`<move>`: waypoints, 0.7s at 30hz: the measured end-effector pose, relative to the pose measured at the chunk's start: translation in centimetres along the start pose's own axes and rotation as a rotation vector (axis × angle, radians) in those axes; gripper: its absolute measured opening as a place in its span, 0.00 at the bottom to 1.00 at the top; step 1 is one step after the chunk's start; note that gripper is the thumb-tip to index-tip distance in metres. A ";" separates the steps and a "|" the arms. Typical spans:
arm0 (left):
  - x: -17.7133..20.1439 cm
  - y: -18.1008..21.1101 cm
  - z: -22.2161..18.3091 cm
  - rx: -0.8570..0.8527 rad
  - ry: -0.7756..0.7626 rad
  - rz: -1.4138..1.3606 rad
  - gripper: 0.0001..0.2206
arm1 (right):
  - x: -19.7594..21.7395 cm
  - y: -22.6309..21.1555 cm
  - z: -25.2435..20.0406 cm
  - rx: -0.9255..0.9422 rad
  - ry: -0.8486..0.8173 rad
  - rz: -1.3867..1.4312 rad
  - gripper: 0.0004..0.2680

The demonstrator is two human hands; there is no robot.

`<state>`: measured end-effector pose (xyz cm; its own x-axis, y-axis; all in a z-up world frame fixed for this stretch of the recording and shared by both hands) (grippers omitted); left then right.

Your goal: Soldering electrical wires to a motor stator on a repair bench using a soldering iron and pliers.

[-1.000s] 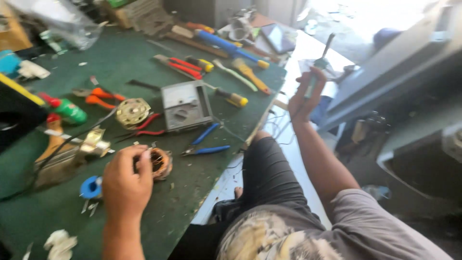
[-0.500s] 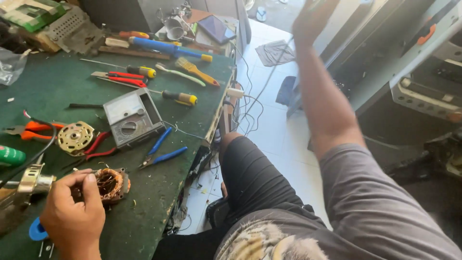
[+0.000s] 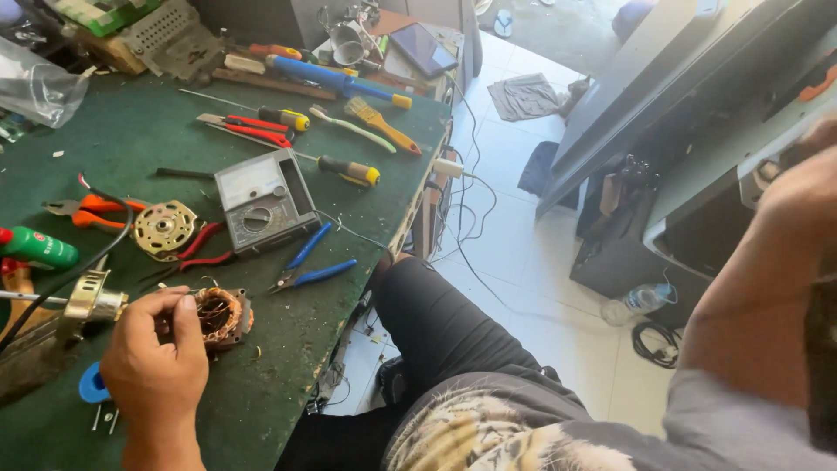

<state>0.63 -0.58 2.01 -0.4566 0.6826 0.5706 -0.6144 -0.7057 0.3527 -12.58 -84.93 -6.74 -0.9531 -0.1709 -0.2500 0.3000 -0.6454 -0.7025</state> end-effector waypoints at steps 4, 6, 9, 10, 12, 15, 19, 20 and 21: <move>-0.2 -0.6 -0.2 0.025 0.021 0.004 0.04 | -5.7 -15.4 -9.4 -0.081 -0.281 -0.145 0.10; -0.2 -0.6 -0.5 0.002 0.043 0.004 0.04 | -6.7 -20.6 -13.5 -0.143 -0.576 -0.307 0.07; -0.4 -0.5 0.7 0.024 0.076 0.003 0.03 | -9.0 -20.4 -13.9 -0.616 -0.226 0.107 0.06; -0.2 -0.4 0.5 0.031 0.071 -0.036 0.04 | -9.6 -21.5 -13.7 -0.584 -0.365 0.276 0.08; 0.3 0.1 0.4 0.039 0.065 -0.065 0.05 | -10.9 -23.7 -13.1 -0.555 -0.500 0.453 0.11; 0.7 0.9 1.0 0.049 0.051 -0.032 0.05 | -14.4 -26.4 -12.2 -0.771 -0.656 0.858 0.10; 0.6 1.6 1.5 0.049 0.025 0.017 0.05 | -20.0 -26.6 -13.7 -0.792 -0.776 1.005 0.08; 0.7 1.8 1.3 0.051 0.004 0.020 0.05 | -21.1 -26.7 -14.8 -0.778 -0.843 1.063 0.08; 0.7 1.9 1.4 0.048 -0.009 0.022 0.05 | -22.4 -27.3 -15.5 -0.788 -0.832 1.061 0.08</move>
<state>0.00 -1.75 4.10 -0.4640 0.6654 0.5847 -0.5728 -0.7289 0.3750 1.21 -51.95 7.77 0.0267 -0.7990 -0.6007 0.5162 0.5256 -0.6762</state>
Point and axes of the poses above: each hand's wrist, its own z-axis towards the middle knuckle, its own x-axis out of the back of the hand, y = z × x, the point moved 2 cm from there along z, towards the middle knuckle, and after that the axes turned 9 degrees about -z, right-handed, at the moved point
